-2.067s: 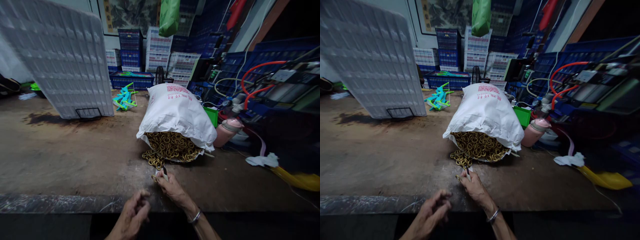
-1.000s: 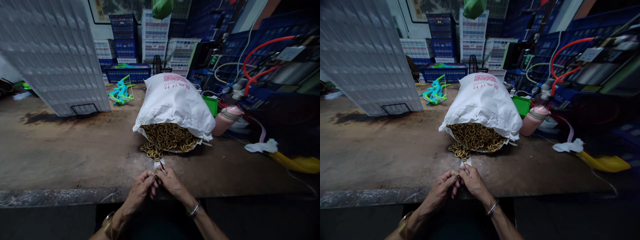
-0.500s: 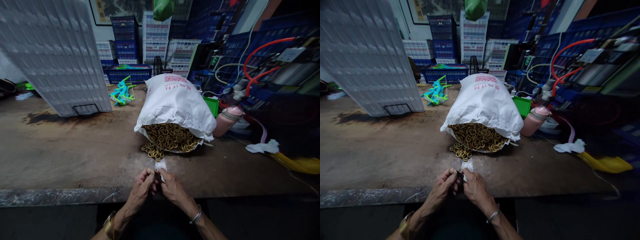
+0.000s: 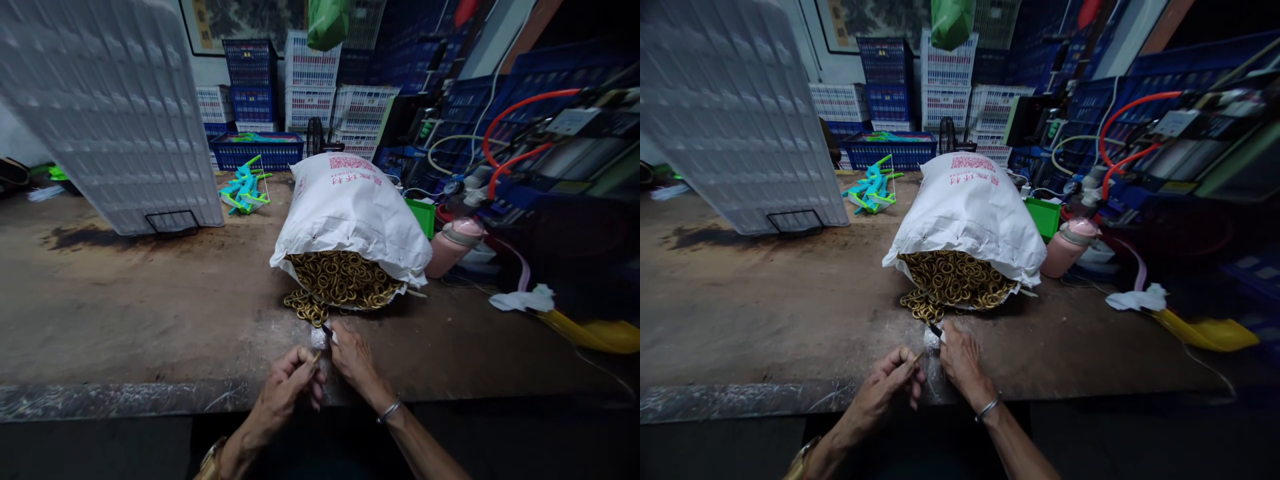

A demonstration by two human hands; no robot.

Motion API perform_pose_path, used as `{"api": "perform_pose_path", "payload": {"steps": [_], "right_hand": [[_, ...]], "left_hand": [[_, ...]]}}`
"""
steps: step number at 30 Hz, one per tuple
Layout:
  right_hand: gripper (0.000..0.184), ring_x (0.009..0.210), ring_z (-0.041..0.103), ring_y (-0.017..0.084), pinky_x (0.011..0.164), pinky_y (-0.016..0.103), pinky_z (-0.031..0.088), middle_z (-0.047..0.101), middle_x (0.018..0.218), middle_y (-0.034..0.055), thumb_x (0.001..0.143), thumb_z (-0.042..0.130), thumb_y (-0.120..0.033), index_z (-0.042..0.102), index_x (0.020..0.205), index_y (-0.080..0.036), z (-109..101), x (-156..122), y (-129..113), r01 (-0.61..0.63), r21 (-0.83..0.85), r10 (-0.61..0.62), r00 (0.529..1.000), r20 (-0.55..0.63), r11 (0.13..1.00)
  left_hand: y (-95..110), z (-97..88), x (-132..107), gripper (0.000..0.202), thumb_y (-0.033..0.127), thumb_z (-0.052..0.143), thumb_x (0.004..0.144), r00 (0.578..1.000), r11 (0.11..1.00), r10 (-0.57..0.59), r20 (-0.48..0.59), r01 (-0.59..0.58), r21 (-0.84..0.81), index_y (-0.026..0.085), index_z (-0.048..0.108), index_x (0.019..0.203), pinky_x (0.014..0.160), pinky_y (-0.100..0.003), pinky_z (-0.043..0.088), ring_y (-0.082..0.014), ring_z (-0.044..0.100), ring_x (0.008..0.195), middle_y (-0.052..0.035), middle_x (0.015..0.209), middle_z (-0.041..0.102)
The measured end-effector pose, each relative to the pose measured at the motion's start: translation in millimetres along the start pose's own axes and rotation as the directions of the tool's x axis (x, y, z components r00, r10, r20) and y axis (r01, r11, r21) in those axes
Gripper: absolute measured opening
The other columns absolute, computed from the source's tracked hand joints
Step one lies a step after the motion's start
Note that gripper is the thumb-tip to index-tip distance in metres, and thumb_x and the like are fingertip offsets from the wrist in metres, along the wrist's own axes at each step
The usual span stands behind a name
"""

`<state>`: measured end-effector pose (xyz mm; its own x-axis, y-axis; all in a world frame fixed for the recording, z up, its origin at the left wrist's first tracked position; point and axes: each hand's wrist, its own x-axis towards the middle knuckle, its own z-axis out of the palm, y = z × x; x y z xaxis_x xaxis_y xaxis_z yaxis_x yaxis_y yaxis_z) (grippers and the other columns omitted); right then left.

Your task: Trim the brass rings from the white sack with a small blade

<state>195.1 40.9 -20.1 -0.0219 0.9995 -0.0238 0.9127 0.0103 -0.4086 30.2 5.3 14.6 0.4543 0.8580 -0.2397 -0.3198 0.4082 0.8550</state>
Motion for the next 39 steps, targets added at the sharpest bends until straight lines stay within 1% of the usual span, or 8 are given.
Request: {"api": "perform_pose_path", "payload": {"steps": [3, 6, 14, 20, 23, 28, 34, 39], "right_hand": [[0.022, 0.068, 0.059, 0.016, 0.058, 0.024, 0.029, 0.065, 0.078, 0.0035, 0.079, 0.042, -0.015, 0.052, 0.098, -0.020, 4, 11, -1, 0.019, 0.040, -0.014, 0.992, -0.123, 0.999], [0.021, 0.069, 0.059, 0.016, 0.058, 0.024, 0.029, 0.065, 0.082, 0.0043, 0.082, 0.044, -0.021, 0.050, 0.101, -0.019, 5, 20, -7, 0.026, 0.036, -0.019, 0.982, -0.186, 0.999], [0.011, 0.062, 0.057, 0.014, 0.053, 0.026, 0.020, 0.065, 0.074, 0.0042, 0.082, 0.044, -0.014, 0.053, 0.087, -0.018, 2, 24, -16, -0.073, -0.144, 0.057, 0.992, -0.117, 0.987], [0.019, 0.066, 0.056, 0.015, 0.055, 0.026, 0.023, 0.064, 0.076, 0.0042, 0.078, 0.040, -0.009, 0.054, 0.087, -0.019, 3, 7, -8, 0.012, -0.114, -0.018, 0.998, -0.053, 0.993], [0.026, 0.070, 0.057, 0.016, 0.059, 0.025, 0.028, 0.065, 0.082, 0.0043, 0.073, 0.041, -0.007, 0.054, 0.092, -0.019, 3, -4, -6, 0.110, -0.011, -0.110, 0.994, 0.002, 0.994], [0.014, 0.063, 0.052, 0.015, 0.058, 0.024, 0.032, 0.059, 0.071, 0.0016, 0.078, 0.040, -0.018, 0.053, 0.085, -0.019, 2, -12, -9, 0.062, 0.297, -0.071, 0.997, 0.017, 0.953], [0.022, 0.056, 0.040, 0.011, 0.053, 0.022, 0.030, 0.045, 0.058, -0.0035, 0.081, 0.041, -0.035, 0.047, 0.067, -0.019, 1, -5, -12, 0.006, 0.546, -0.037, 0.998, 0.047, 0.838], [0.021, 0.058, 0.039, 0.011, 0.055, 0.023, 0.031, 0.045, 0.059, -0.0037, 0.077, 0.045, -0.035, 0.048, 0.066, -0.018, 0, -2, -12, -0.028, 0.597, -0.024, 0.996, 0.080, 0.802]], "left_hand": [[-5, -6.9, 3, 0.026, 0.038, 0.064, 0.072, 0.996, 0.984, -0.061, -0.072, 0.048, -0.173, 0.015, 0.054, 0.073, 0.049, -0.021, 0.043, -0.0104, 0.055, 0.060, -0.0053, 0.082, 0.061], [-7, -13.7, 5, 0.024, 0.036, 0.065, 0.071, 0.987, 0.970, -0.093, -0.127, 0.061, -0.237, 0.014, 0.055, 0.072, 0.049, -0.020, 0.043, -0.0107, 0.056, 0.061, -0.0060, 0.083, 0.062], [-6, -25.5, 8, 0.022, 0.026, 0.065, 0.070, 0.985, 0.894, -0.144, -0.094, 0.089, -0.439, 0.015, 0.057, 0.088, 0.047, -0.020, 0.042, -0.0099, 0.055, 0.057, -0.0028, 0.073, 0.061], [-9, -28.0, 13, 0.024, 0.030, 0.067, 0.070, 0.961, 0.827, -0.250, -0.115, 0.151, -0.541, 0.012, 0.053, 0.061, 0.048, -0.019, 0.042, -0.0096, 0.055, 0.058, -0.0028, 0.070, 0.059], [-8, -26.0, 13, 0.024, 0.032, 0.067, 0.070, 0.961, 0.860, -0.243, -0.133, 0.150, -0.488, 0.013, 0.053, 0.066, 0.045, -0.018, 0.040, -0.0093, 0.055, 0.056, -0.0009, 0.066, 0.057], [-7, -20.7, 15, 0.029, 0.034, 0.066, 0.069, 0.964, 0.942, -0.184, -0.192, 0.117, -0.316, 0.016, 0.052, 0.087, 0.039, -0.015, 0.034, -0.0061, 0.048, 0.047, 0.0031, 0.064, 0.054], [-10, -17.7, 31, 0.045, 0.037, 0.057, 0.071, 0.971, 0.988, 0.012, -0.238, 0.025, 0.152, 0.017, 0.046, 0.110, 0.034, -0.016, 0.029, -0.0060, 0.041, 0.041, 0.0047, 0.065, 0.053], [-9, -14.1, 43, 0.027, 0.032, 0.053, 0.072, 0.990, 0.933, 0.051, -0.128, -0.001, 0.360, 0.015, 0.059, 0.092, 0.041, -0.019, 0.028, -0.0071, 0.036, 0.041, 0.0063, 0.052, 0.046]]}}
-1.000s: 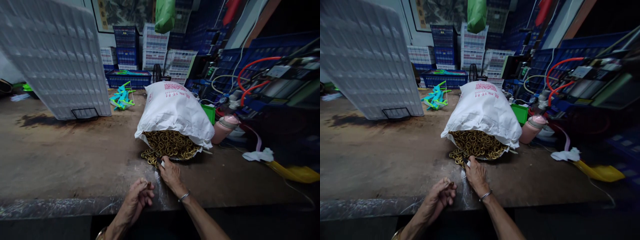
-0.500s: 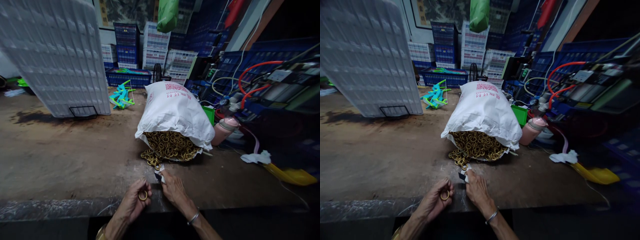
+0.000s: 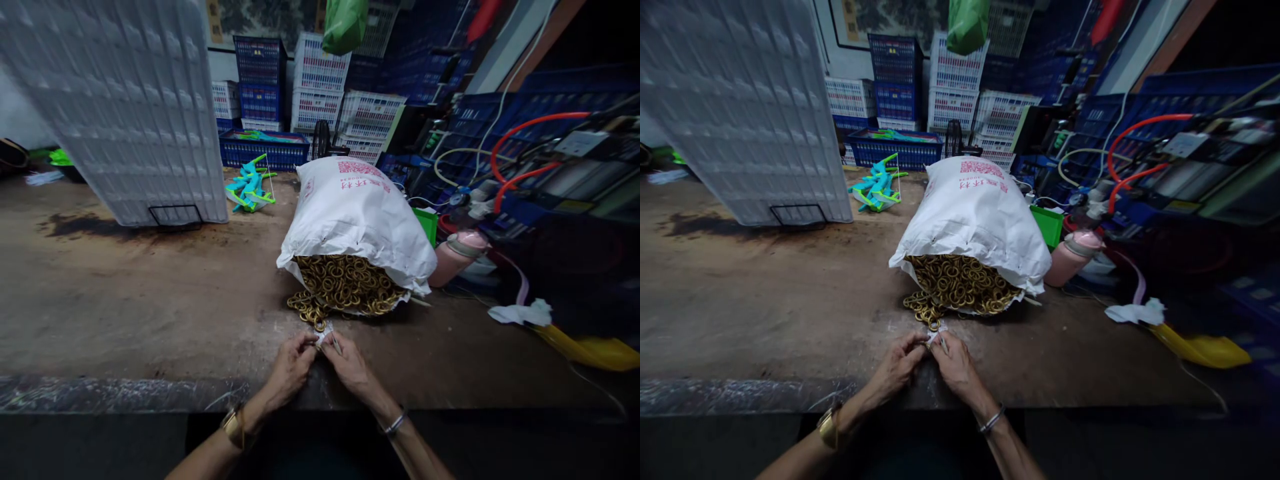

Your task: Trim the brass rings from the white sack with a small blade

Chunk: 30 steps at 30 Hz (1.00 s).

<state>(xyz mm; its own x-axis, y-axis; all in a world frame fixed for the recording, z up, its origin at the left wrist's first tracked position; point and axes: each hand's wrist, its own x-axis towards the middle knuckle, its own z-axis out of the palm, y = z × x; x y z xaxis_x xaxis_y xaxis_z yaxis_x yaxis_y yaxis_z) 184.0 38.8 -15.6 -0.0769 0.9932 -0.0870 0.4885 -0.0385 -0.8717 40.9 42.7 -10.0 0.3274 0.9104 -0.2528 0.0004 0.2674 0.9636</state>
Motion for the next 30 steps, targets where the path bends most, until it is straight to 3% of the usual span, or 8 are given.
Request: {"api": "perform_pose_path", "payload": {"steps": [4, 11, 17, 20, 23, 26, 28, 30], "right_hand": [[0.022, 0.058, 0.039, 0.011, 0.056, 0.023, 0.032, 0.043, 0.058, -0.0042, 0.076, 0.046, -0.036, 0.047, 0.065, -0.018, -2, -1, -2, -0.021, 0.060, 0.019, 1.000, 0.023, 0.998], [0.022, 0.063, 0.046, 0.011, 0.061, 0.022, 0.037, 0.051, 0.066, -0.0029, 0.079, 0.047, -0.039, 0.052, 0.076, -0.018, 0, -4, -3, 0.028, 0.141, -0.025, 0.999, -0.026, 0.990], [0.021, 0.067, 0.051, 0.013, 0.066, 0.024, 0.040, 0.056, 0.070, -0.0012, 0.076, 0.050, -0.034, 0.056, 0.088, -0.017, 7, -6, -13, 0.041, 0.187, -0.036, 0.999, -0.029, 0.982], [0.018, 0.067, 0.051, 0.013, 0.066, 0.024, 0.040, 0.056, 0.070, -0.0009, 0.073, 0.052, -0.032, 0.059, 0.080, -0.017, 12, -5, -11, 0.018, 0.210, -0.010, 0.999, -0.038, 0.977], [0.018, 0.059, 0.047, 0.011, 0.058, 0.022, 0.038, 0.054, 0.064, -0.0032, 0.070, 0.055, -0.031, 0.060, 0.079, -0.017, 15, -4, -6, -0.067, 0.247, 0.087, 0.994, -0.073, 0.967], [0.020, 0.046, 0.036, 0.007, 0.045, 0.019, 0.029, 0.046, 0.054, -0.0068, 0.069, 0.057, -0.035, 0.058, 0.078, -0.017, 18, -5, -3, -0.174, 0.369, 0.206, 0.977, -0.048, 0.913], [0.024, 0.039, 0.027, 0.005, 0.039, 0.018, 0.021, 0.039, 0.050, -0.0088, 0.069, 0.057, -0.040, 0.054, 0.075, -0.017, 19, -7, -5, -0.235, 0.466, 0.261, 0.965, 0.011, 0.853], [0.026, 0.036, 0.022, 0.004, 0.036, 0.018, 0.015, 0.033, 0.047, -0.0105, 0.068, 0.057, -0.043, 0.050, 0.072, -0.018, 20, -10, -8, -0.272, 0.526, 0.287, 0.956, 0.054, 0.806]], "left_hand": [[-1, 1.1, 4, 0.016, 0.030, 0.057, 0.068, 0.996, 0.996, 0.088, -0.031, -0.087, 0.021, 0.014, 0.058, 0.070, 0.046, -0.020, 0.030, -0.0076, 0.039, 0.048, 0.0040, 0.055, 0.049], [7, -6.3, -2, 0.030, 0.044, 0.061, 0.066, 0.973, 0.951, -0.223, 0.052, 0.229, -0.206, 0.018, 0.046, 0.066, 0.033, -0.016, 0.019, -0.0030, 0.032, 0.032, 0.0072, 0.050, 0.049], [6, -7.8, -10, 0.031, 0.041, 0.066, 0.063, 0.943, 0.873, -0.294, 0.153, 0.331, -0.358, 0.017, 0.047, 0.070, 0.033, -0.015, 0.017, -0.0023, 0.033, 0.034, 0.0071, 0.051, 0.048], [1, -5.2, -14, 0.028, 0.042, 0.060, 0.069, 0.978, 0.949, -0.207, 0.019, 0.205, -0.240, 0.017, 0.048, 0.072, 0.035, -0.016, 0.020, -0.0037, 0.034, 0.035, 0.0064, 0.051, 0.048], [-5, -2.3, -19, 0.023, 0.033, 0.056, 0.075, 0.976, 0.998, 0.064, -0.207, -0.065, 0.002, 0.017, 0.051, 0.091, 0.044, -0.019, 0.033, -0.0075, 0.043, 0.044, 0.0061, 0.054, 0.049], [-12, -0.9, -25, 0.019, 0.023, 0.051, 0.079, 0.928, 0.918, 0.358, -0.107, -0.329, 0.219, 0.018, 0.055, 0.097, 0.065, -0.024, 0.042, -0.0124, 0.055, 0.066, -0.0011, 0.073, 0.060], [-14, -0.4, -27, 0.017, 0.020, 0.048, 0.081, 0.894, 0.858, 0.448, 0.008, -0.432, 0.276, 0.019, 0.058, 0.094, 0.073, -0.026, 0.043, -0.0152, 0.058, 0.078, -0.0047, 0.086, 0.063], [-14, 0.3, -27, 0.015, 0.020, 0.048, 0.081, 0.888, 0.847, 0.460, 0.022, -0.446, 0.290, 0.018, 0.058, 0.091, 0.074, -0.027, 0.042, -0.0158, 0.058, 0.079, -0.0052, 0.086, 0.064]]}}
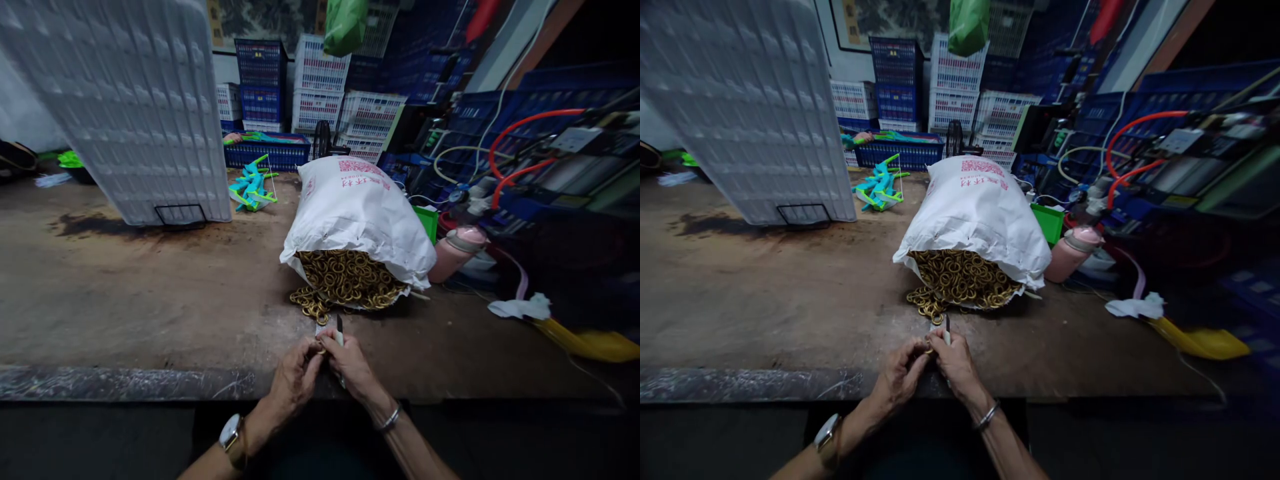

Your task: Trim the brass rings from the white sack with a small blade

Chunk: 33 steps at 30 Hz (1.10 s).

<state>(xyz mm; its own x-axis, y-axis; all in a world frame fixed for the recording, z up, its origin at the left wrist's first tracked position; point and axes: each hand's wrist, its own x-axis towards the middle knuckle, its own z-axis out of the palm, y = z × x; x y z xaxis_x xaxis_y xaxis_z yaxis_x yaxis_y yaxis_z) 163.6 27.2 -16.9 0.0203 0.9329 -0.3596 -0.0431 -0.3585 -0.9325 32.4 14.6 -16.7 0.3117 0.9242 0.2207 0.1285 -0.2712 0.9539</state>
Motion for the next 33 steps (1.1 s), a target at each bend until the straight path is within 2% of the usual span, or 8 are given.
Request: {"api": "perform_pose_path", "payload": {"steps": [2, 6, 9, 12, 19, 25, 29, 33], "right_hand": [[0.029, 0.035, 0.019, 0.004, 0.035, 0.018, 0.014, 0.029, 0.045, -0.0114, 0.068, 0.057, -0.046, 0.048, 0.070, -0.019, 1, -3, -2, -0.003, 0.026, 0.003, 1.000, 0.002, 1.000], [0.031, 0.038, 0.024, 0.004, 0.037, 0.018, 0.020, 0.035, 0.048, -0.0095, 0.069, 0.058, -0.048, 0.050, 0.068, -0.018, 1, -5, -1, 0.063, -0.059, -0.063, 0.998, 0.002, 0.996], [0.029, 0.043, 0.032, 0.005, 0.041, 0.018, 0.025, 0.042, 0.051, -0.0070, 0.070, 0.057, -0.045, 0.053, 0.068, -0.016, 0, -2, 3, 0.107, -0.161, -0.110, 0.994, -0.016, 0.981], [0.026, 0.046, 0.035, 0.006, 0.044, 0.019, 0.028, 0.043, 0.052, -0.0063, 0.072, 0.055, -0.042, 0.052, 0.065, -0.017, 0, 0, 5, 0.130, -0.192, -0.135, 0.991, -0.013, 0.973], [0.022, 0.047, 0.034, 0.007, 0.045, 0.019, 0.028, 0.039, 0.051, -0.0067, 0.073, 0.051, -0.036, 0.047, 0.062, -0.018, 2, -1, 0, 0.146, -0.207, -0.149, 0.989, 0.001, 0.967], [0.022, 0.047, 0.034, 0.008, 0.047, 0.020, 0.030, 0.039, 0.051, -0.0065, 0.077, 0.046, -0.036, 0.047, 0.064, -0.018, 1, 0, -5, 0.194, -0.307, -0.195, 0.980, 0.027, 0.932], [0.022, 0.051, 0.040, 0.011, 0.052, 0.021, 0.033, 0.045, 0.053, -0.0038, 0.079, 0.041, -0.032, 0.049, 0.065, -0.019, -3, -4, -4, 0.310, -0.517, -0.332, 0.942, 0.052, 0.798], [0.015, 0.057, 0.048, 0.013, 0.056, 0.022, 0.035, 0.053, 0.061, -0.0012, 0.072, 0.039, -0.013, 0.052, 0.073, -0.020, -3, -13, -2, 0.413, -0.653, -0.346, 0.907, 0.239, 0.634]], "left_hand": [[1, 0.7, 2, 0.012, 0.024, 0.048, 0.081, 0.998, 0.998, -0.058, -0.019, 0.057, -0.036, 0.017, 0.058, 0.084, 0.069, -0.025, 0.042, -0.0145, 0.056, 0.072, -0.0036, 0.078, 0.062], [1, 1.6, 6, 0.021, 0.035, 0.054, 0.077, 0.966, 0.930, -0.256, -0.022, 0.240, -0.277, 0.017, 0.052, 0.068, 0.054, -0.021, 0.036, -0.0096, 0.046, 0.055, 0.0021, 0.061, 0.053], [-1, 0.2, 6, 0.030, 0.045, 0.058, 0.072, 0.914, 0.841, -0.403, 0.044, 0.389, -0.377, 0.017, 0.049, 0.068, 0.042, -0.018, 0.026, -0.0054, 0.034, 0.042, 0.0058, 0.052, 0.046], [2, -3.3, 5, 0.036, 0.051, 0.059, 0.069, 0.873, 0.775, -0.472, 0.126, 0.479, -0.413, 0.017, 0.048, 0.071, 0.037, -0.018, 0.018, -0.0034, 0.028, 0.036, 0.0067, 0.050, 0.046], [18, -9.9, 4, 0.040, 0.056, 0.059, 0.066, 0.847, 0.733, -0.489, 0.209, 0.529, -0.427, 0.017, 0.046, 0.070, 0.035, -0.017, 0.020, -0.0031, 0.031, 0.037, 0.0055, 0.054, 0.048], [8, -8.6, 0, 0.033, 0.048, 0.057, 0.072, 0.851, 0.660, -0.462, 0.250, 0.519, -0.543, 0.018, 0.045, 0.071, 0.035, -0.017, 0.015, -0.0025, 0.025, 0.036, 0.0081, 0.051, 0.042], [0, -8.9, -1, 0.029, 0.045, 0.056, 0.075, 0.868, 0.662, -0.450, 0.208, 0.481, -0.575, 0.018, 0.046, 0.071, 0.035, -0.017, 0.015, -0.0028, 0.027, 0.036, 0.0063, 0.055, 0.046], [5, -10.7, 2, 0.033, 0.049, 0.057, 0.073, 0.882, 0.699, -0.442, 0.162, 0.452, -0.554, 0.018, 0.045, 0.070, 0.036, -0.017, 0.017, -0.0031, 0.029, 0.038, 0.0057, 0.057, 0.047]]}}
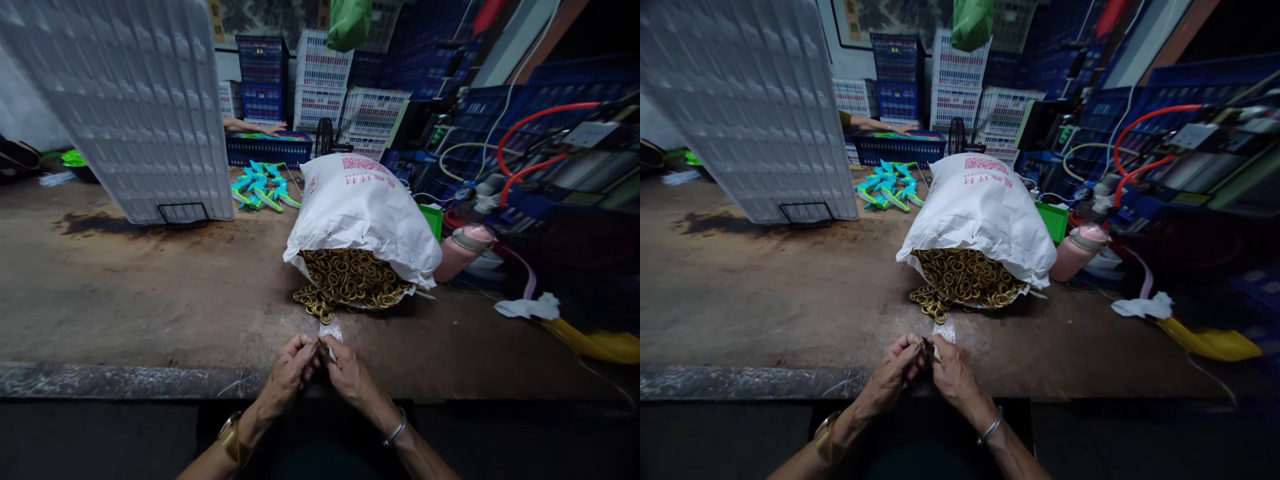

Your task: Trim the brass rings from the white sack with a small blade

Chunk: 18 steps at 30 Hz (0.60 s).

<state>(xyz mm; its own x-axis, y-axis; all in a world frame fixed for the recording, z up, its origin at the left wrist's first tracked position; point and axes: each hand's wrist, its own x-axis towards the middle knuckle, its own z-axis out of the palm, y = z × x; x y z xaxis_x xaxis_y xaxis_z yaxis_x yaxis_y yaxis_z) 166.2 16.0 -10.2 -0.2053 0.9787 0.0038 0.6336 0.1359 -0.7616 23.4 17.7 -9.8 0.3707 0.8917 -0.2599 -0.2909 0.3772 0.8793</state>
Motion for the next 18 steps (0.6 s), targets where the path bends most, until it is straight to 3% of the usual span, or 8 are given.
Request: {"api": "perform_pose_path", "payload": {"steps": [4, 12, 18], "right_hand": [[0.033, 0.065, 0.054, 0.015, 0.062, 0.022, 0.037, 0.059, 0.070, 0.0009, 0.060, 0.036, -0.004, 0.053, 0.083, -0.020, 0, -2, -3, 0.021, -0.118, -0.014, 0.998, 0.056, 0.993], [0.042, 0.069, 0.055, 0.015, 0.063, 0.022, 0.036, 0.061, 0.075, 0.0027, 0.058, 0.035, -0.003, 0.054, 0.092, -0.019, 0, -1, -2, 0.037, -0.210, -0.018, 0.996, 0.088, 0.977], [0.039, 0.061, 0.053, 0.015, 0.055, 0.023, 0.030, 0.061, 0.067, 0.0019, 0.058, 0.037, -0.003, 0.055, 0.088, -0.019, -1, 0, 0, 0.011, -0.313, 0.028, 0.992, 0.123, 0.950]], "left_hand": [[7, 3.2, -1, 0.039, 0.053, 0.060, 0.068, 1.000, 1.000, 0.007, -0.016, -0.007, 0.020, 0.019, 0.040, 0.068, 0.039, -0.018, 0.019, -0.0034, 0.027, 0.040, 0.0067, 0.055, 0.044], [-6, -4.0, 4, 0.039, 0.053, 0.056, 0.073, 0.991, 0.986, 0.134, -0.002, -0.134, 0.097, 0.019, 0.039, 0.065, 0.048, -0.020, 0.026, -0.0067, 0.029, 0.048, 0.0067, 0.054, 0.035], [2, -3.0, -7, 0.036, 0.049, 0.051, 0.078, 0.987, 0.971, 0.158, 0.015, -0.158, 0.181, 0.018, 0.042, 0.064, 0.048, -0.020, 0.027, -0.0073, 0.030, 0.050, 0.0054, 0.055, 0.037]]}}
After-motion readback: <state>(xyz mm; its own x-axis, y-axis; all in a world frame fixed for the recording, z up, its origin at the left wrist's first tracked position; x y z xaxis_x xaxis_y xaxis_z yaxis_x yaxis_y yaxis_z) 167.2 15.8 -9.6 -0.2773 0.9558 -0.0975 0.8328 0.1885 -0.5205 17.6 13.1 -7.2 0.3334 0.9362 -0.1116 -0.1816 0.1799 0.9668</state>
